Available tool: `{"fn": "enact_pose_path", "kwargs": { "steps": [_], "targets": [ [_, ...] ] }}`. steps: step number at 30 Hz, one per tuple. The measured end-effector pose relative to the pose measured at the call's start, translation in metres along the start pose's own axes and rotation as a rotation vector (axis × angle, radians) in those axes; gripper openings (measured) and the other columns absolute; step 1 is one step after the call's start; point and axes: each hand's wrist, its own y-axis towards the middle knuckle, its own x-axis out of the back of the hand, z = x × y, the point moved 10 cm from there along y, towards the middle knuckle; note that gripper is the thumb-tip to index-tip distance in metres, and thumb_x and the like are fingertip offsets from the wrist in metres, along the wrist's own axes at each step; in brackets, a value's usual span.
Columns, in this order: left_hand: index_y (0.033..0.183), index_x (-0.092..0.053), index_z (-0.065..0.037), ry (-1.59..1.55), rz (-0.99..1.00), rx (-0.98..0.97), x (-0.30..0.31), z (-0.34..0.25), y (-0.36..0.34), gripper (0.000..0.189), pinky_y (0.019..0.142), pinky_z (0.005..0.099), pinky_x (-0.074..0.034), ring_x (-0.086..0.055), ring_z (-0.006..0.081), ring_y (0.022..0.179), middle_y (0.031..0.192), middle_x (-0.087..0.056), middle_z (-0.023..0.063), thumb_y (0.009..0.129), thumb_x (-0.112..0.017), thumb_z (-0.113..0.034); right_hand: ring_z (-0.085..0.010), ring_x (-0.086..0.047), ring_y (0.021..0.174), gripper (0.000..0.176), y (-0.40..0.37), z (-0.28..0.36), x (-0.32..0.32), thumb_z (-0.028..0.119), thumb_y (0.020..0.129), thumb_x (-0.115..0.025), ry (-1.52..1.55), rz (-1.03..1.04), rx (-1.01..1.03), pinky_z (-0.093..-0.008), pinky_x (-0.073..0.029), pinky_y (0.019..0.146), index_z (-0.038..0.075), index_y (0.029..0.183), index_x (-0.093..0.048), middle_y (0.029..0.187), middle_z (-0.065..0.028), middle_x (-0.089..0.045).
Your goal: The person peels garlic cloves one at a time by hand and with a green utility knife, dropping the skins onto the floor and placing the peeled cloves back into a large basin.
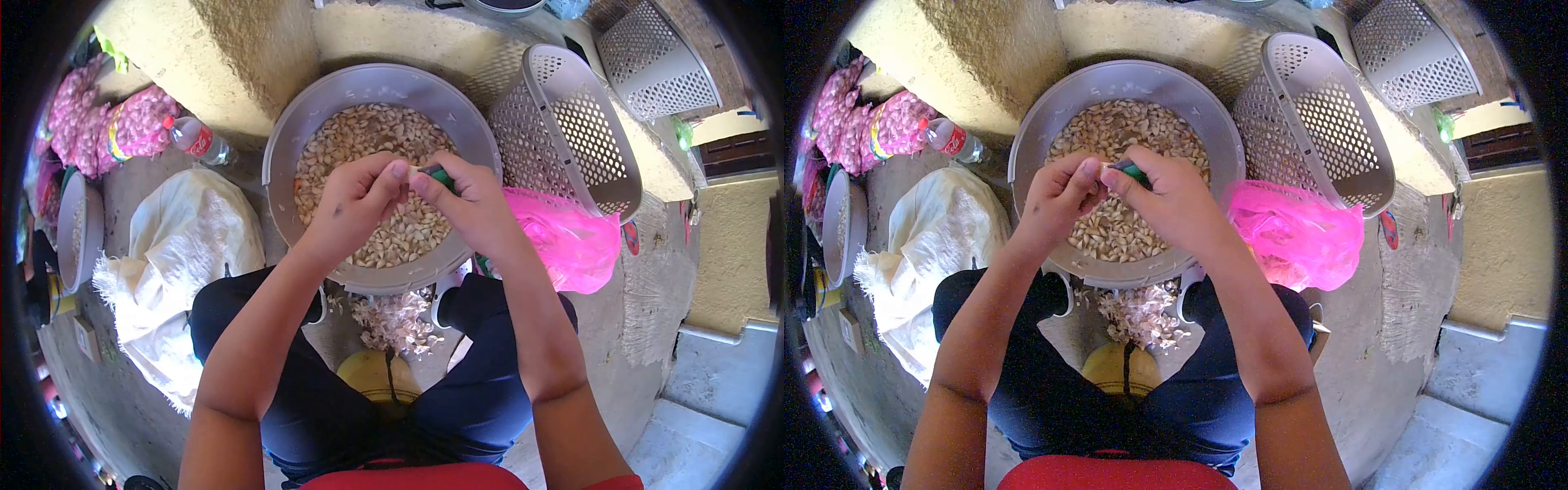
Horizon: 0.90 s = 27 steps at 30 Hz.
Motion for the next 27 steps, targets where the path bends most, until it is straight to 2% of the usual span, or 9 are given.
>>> {"fn": "enact_pose_path", "kwargs": {
  "steps": [3, 6, 12, 18, 21, 24, 27],
  "targets": [
    [0.077, -0.054, -0.002, 0.007, -0.108, -0.017, 0.004, 0.002, 0.000, 0.030, 0.046, 0.0181, -0.031, -0.038, 0.0033, 0.051, 0.060, -0.045, -0.0029, 0.090, -0.042, -0.026, -0.0305, -0.054, 0.057, 0.030, -0.001, 0.007, 0.004, 0.031, 0.081, -0.053, -0.192, -0.064, 0.009, -0.0372, -0.040, 0.053, 0.002, 0.077, -0.050, 0.062, -0.0164, -0.054],
    [0.079, -0.055, -0.003, -0.045, -0.156, 0.028, 0.008, 0.007, -0.001, 0.029, 0.046, 0.0180, -0.031, -0.038, 0.0034, 0.051, 0.060, -0.046, -0.0028, 0.089, -0.043, -0.027, -0.0354, -0.055, 0.063, 0.028, -0.003, 0.015, 0.000, 0.031, 0.081, -0.053, -0.263, -0.113, 0.073, -0.0408, -0.041, 0.053, 0.003, 0.077, -0.050, 0.064, -0.0184, -0.055],
    [0.081, -0.056, -0.003, -0.277, -0.199, 0.144, 0.007, 0.021, 0.000, 0.030, 0.044, 0.0172, -0.029, -0.037, 0.0029, 0.051, 0.060, -0.045, -0.0030, 0.089, -0.043, -0.029, -0.0330, -0.056, 0.060, 0.024, -0.008, 0.027, -0.009, 0.029, 0.079, -0.054, -0.416, -0.185, 0.228, -0.0413, -0.042, 0.052, 0.006, 0.082, -0.051, 0.063, -0.0152, -0.055],
    [0.084, -0.055, -0.006, -0.544, -0.192, 0.324, 0.001, 0.041, -0.003, 0.028, 0.043, 0.0168, -0.027, -0.035, 0.0035, 0.049, 0.057, -0.042, -0.0039, 0.088, -0.043, -0.031, -0.0320, -0.056, 0.060, 0.025, -0.006, 0.026, -0.009, 0.029, 0.078, -0.054, -0.419, -0.182, 0.206, -0.0390, -0.044, 0.051, 0.007, 0.089, -0.054, 0.066, -0.0149, -0.057],
    [0.084, -0.054, -0.007, -0.632, -0.148, 0.368, -0.003, 0.039, -0.004, 0.027, 0.043, 0.0170, -0.027, -0.035, 0.0039, 0.049, 0.057, -0.042, -0.0034, 0.088, -0.043, -0.031, -0.0270, -0.056, 0.054, 0.028, -0.006, 0.020, -0.004, 0.030, 0.077, -0.058, -0.270, -0.195, 0.181, -0.0368, -0.044, 0.050, 0.006, 0.091, -0.055, 0.065, -0.0128, -0.057],
    [0.084, -0.054, -0.007, -0.640, -0.092, 0.371, -0.006, 0.032, -0.003, 0.026, 0.043, 0.0172, -0.027, -0.035, 0.0039, 0.049, 0.059, -0.044, -0.0026, 0.088, -0.044, -0.031, -0.0146, -0.052, 0.049, 0.026, -0.006, -0.008, 0.016, 0.029, 0.076, -0.061, 0.036, -0.339, 0.029, -0.0296, -0.042, 0.046, 0.007, 0.090, -0.057, 0.063, -0.0059, -0.056],
    [0.083, -0.054, -0.008, -0.592, -0.010, 0.366, -0.013, 0.032, -0.003, 0.027, 0.043, 0.0171, -0.028, -0.036, 0.0041, 0.049, 0.060, -0.045, -0.0021, 0.088, -0.044, -0.032, -0.0054, -0.046, 0.050, 0.023, -0.001, -0.025, 0.016, 0.025, 0.076, -0.064, 0.403, -0.235, -0.171, -0.0224, -0.038, 0.043, 0.007, 0.090, -0.059, 0.062, 0.0006, -0.054]
  ]
}}
